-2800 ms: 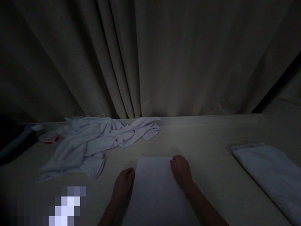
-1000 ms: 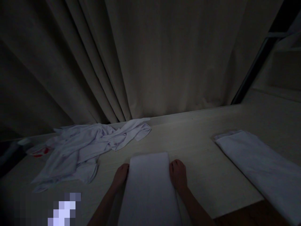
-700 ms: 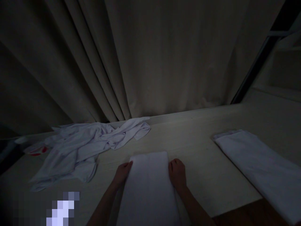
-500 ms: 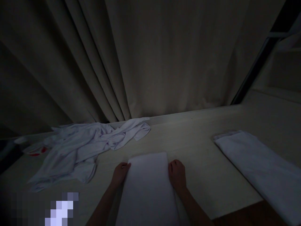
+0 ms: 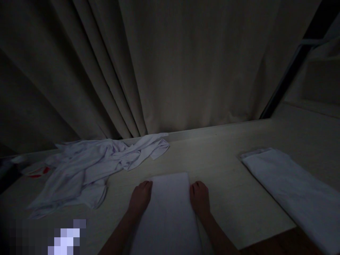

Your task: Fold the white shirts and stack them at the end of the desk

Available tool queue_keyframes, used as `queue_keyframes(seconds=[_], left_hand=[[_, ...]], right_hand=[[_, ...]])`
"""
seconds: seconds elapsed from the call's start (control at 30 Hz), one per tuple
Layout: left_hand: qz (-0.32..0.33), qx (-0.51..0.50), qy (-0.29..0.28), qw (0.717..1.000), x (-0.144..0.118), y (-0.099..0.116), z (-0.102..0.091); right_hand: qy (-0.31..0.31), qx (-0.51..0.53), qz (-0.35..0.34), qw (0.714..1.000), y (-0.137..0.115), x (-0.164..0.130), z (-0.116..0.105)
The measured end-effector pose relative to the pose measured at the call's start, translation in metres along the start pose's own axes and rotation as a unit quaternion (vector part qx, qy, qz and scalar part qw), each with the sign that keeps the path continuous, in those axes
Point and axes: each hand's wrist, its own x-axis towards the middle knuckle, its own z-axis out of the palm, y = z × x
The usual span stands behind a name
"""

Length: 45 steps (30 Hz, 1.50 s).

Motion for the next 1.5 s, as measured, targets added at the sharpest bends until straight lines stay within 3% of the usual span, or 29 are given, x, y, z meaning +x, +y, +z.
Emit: queue_keyframes(seconds=[0.17, 0.27, 0.33, 0.43, 0.57, 0.73, 0.93, 1.23, 1.5], left_hand=[[-0.015, 0.036, 0.030, 0.999, -0.007, 0.007, 0.015], [0.029, 0.078, 0.075, 0.994, -0.010, 0.004, 0.034], [0.065, 0.093, 0.094, 0.989, -0.011, 0.000, 0.045], [0.070, 0.097, 0.098, 0.988, -0.012, -0.006, 0.052], [0.061, 0.081, 0.087, 0.991, -0.013, -0.008, 0.048], [0.051, 0.044, 0.064, 0.996, -0.015, -0.011, 0.046], [0.052, 0.014, 0.054, 0.997, -0.013, -0.018, 0.049], [0.085, 0.001, 0.006, 0.996, -0.004, -0.054, 0.045], [0.061, 0.009, 0.009, 0.998, -0.009, -0.049, 0.041]], right_hand=[[0.002, 0.043, 0.000, 0.999, 0.003, -0.002, -0.004], [0.026, 0.073, -0.009, 0.997, -0.001, -0.001, -0.006], [0.038, 0.062, -0.042, 0.996, -0.010, 0.002, -0.004], [0.012, 0.023, -0.111, 0.993, -0.030, 0.010, 0.006], [-0.064, -0.008, -0.140, 0.988, -0.046, 0.017, 0.024], [-0.119, -0.024, -0.128, 0.984, -0.039, 0.015, 0.033], [-0.121, -0.029, -0.127, 0.984, -0.037, 0.015, 0.032], [-0.126, -0.018, -0.127, 0.984, -0.038, 0.016, 0.030], [-0.147, -0.023, -0.145, 0.978, -0.035, 0.023, 0.031]])
